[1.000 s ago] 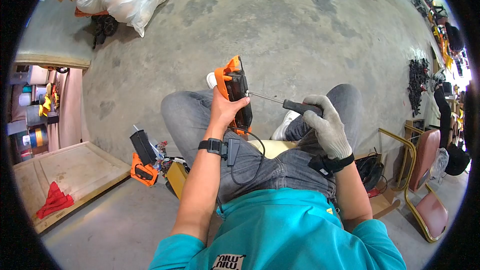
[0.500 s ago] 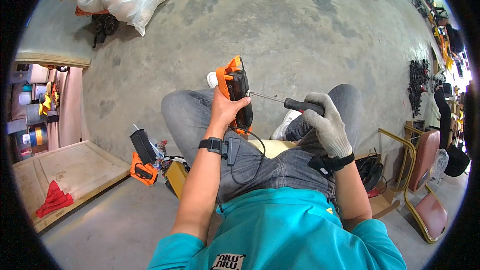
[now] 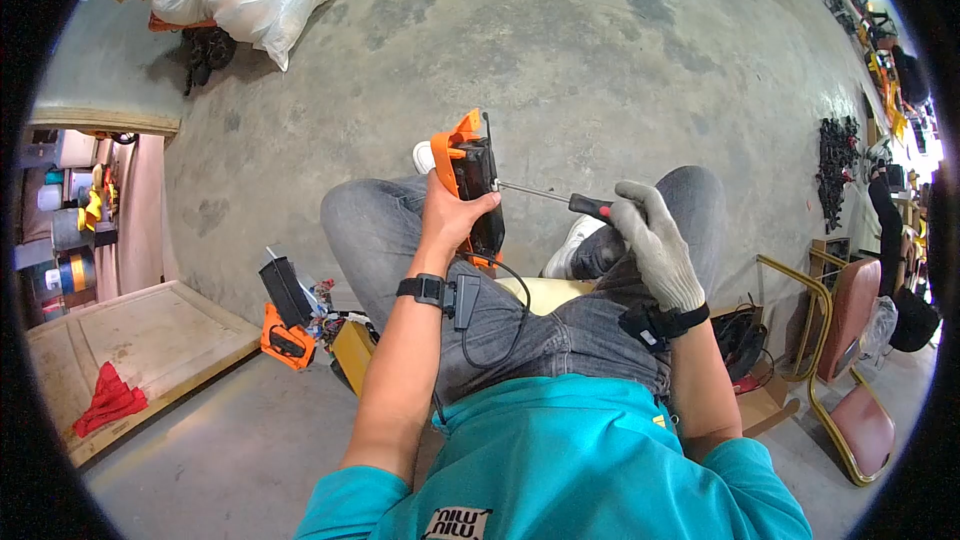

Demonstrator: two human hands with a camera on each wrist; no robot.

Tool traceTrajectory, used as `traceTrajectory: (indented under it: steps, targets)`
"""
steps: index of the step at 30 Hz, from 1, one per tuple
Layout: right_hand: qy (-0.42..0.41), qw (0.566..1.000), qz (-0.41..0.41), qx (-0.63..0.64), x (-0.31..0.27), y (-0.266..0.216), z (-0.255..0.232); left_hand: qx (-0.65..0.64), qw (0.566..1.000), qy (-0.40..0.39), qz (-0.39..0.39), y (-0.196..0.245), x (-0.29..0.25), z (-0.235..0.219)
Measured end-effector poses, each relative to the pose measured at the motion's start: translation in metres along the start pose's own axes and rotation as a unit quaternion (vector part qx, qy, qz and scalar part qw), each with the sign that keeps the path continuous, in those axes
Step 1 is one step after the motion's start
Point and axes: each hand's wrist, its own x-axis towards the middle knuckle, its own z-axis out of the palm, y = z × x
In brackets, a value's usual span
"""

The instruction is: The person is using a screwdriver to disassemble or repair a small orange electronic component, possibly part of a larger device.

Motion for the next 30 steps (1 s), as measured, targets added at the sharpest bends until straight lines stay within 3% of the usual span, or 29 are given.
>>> traceTrajectory:
  steps: [1,3,6,10,12,16,18,22,24,28,30]
  targets:
    - [0.000,1.000,0.000,0.000,0.002,0.003,-0.003,0.000,1.000,0.000,0.000,0.000,0.000,0.001]
    - [-0.087,0.994,0.041,0.055,0.006,0.009,-0.011,-0.019,1.000,0.000,-0.010,0.003,-0.001,0.001]
    - [-0.062,0.997,-0.020,-0.032,0.003,0.008,-0.010,-0.037,0.999,0.005,-0.026,0.011,-0.005,0.001]
    - [-0.021,0.997,-0.068,-0.016,0.002,0.007,-0.004,-0.019,1.000,-0.011,-0.005,-0.001,0.001,0.000]
    - [-0.011,0.998,0.025,0.050,0.006,0.005,-0.002,-0.005,1.000,-0.002,-0.006,-0.004,0.002,0.000]
    - [-0.080,0.988,0.086,0.096,0.005,0.003,-0.010,-0.031,0.999,-0.006,-0.012,-0.008,0.003,-0.001]
    - [-0.029,0.989,-0.097,-0.107,0.002,0.005,-0.009,-0.028,1.000,-0.009,-0.008,-0.007,0.003,-0.001]
    - [0.010,0.992,-0.121,-0.040,0.003,0.005,-0.003,-0.017,1.000,-0.006,-0.009,-0.005,0.003,0.000]
    - [-0.059,0.994,0.070,0.056,0.003,-0.003,-0.008,-0.005,1.000,0.002,-0.008,-0.003,0.002,0.001]
    - [-0.086,0.991,0.080,0.059,0.004,0.002,-0.009,-0.021,1.000,-0.009,-0.018,-0.003,0.001,0.000]
    - [-0.016,0.989,-0.107,-0.100,0.003,0.007,-0.007,-0.036,0.999,-0.006,-0.015,-0.003,0.002,0.000]
